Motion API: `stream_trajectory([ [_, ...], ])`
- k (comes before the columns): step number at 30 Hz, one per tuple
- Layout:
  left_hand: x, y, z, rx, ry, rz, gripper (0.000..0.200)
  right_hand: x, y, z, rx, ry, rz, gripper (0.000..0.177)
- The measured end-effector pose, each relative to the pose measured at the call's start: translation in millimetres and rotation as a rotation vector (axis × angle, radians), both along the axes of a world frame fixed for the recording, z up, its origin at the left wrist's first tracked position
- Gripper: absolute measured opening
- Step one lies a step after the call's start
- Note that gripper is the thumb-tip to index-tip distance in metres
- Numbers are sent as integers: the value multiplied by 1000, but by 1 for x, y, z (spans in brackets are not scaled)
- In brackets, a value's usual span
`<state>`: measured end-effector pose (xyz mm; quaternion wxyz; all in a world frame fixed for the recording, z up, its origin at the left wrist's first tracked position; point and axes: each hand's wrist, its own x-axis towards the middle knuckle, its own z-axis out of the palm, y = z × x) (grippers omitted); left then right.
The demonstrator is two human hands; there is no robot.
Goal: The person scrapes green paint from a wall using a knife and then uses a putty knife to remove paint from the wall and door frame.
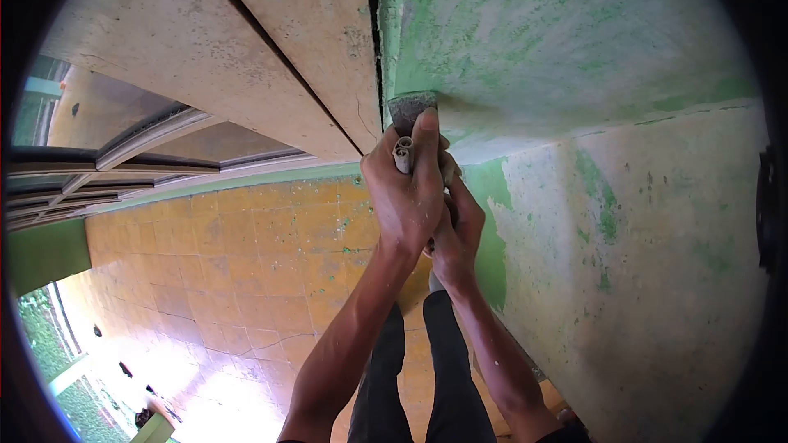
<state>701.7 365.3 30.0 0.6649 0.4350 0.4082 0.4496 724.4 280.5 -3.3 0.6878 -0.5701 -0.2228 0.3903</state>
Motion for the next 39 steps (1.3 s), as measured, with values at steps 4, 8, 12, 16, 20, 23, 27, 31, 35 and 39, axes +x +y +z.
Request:
stream_trajectory([
  [4, -2, -3, -36, 29, 77, -28, 36, -1, -6, -18, -36, 45, -5, 39],
  [8, 4, -3, -18, 33, 30, 2, 37, 8, 6, -8, -8, -55, -44, 41],
  [12, 1, 0, -17, 48, 34, -26, 38, 3, -4, -13, -44, -70, -36, 34],
  [16, 1, -5, -4, -20, 29, -9, 36, 1, -6, -3, -74, -67, -36, 35],
  [20, 2, -5, -36, 8, 11, -26, 36, 1, -7, -28, -88, 14, -47, 37],
  [23, 3, -2, -3, -27, -58, -6, 37, 2, 1, -5, -54, -161, -75, 36],
  [27, 2, -3, -16, -32, -71, -33, 37, 0, -3, -14, -67, -92, -64, 37],
  [31, -1, -3, -10, -72, -20, -53, 37, -1, -7, -2, -106, -71, -33, 39],
  [35, 2, -4, -35, -45, -5, -50, 37, -3, -7, -26, -91, -134, -91, 38],
  [39, 3, -2, 0, -21, -63, -41, 36, 0, 1, -10, -17, -237, -116, 39],
])
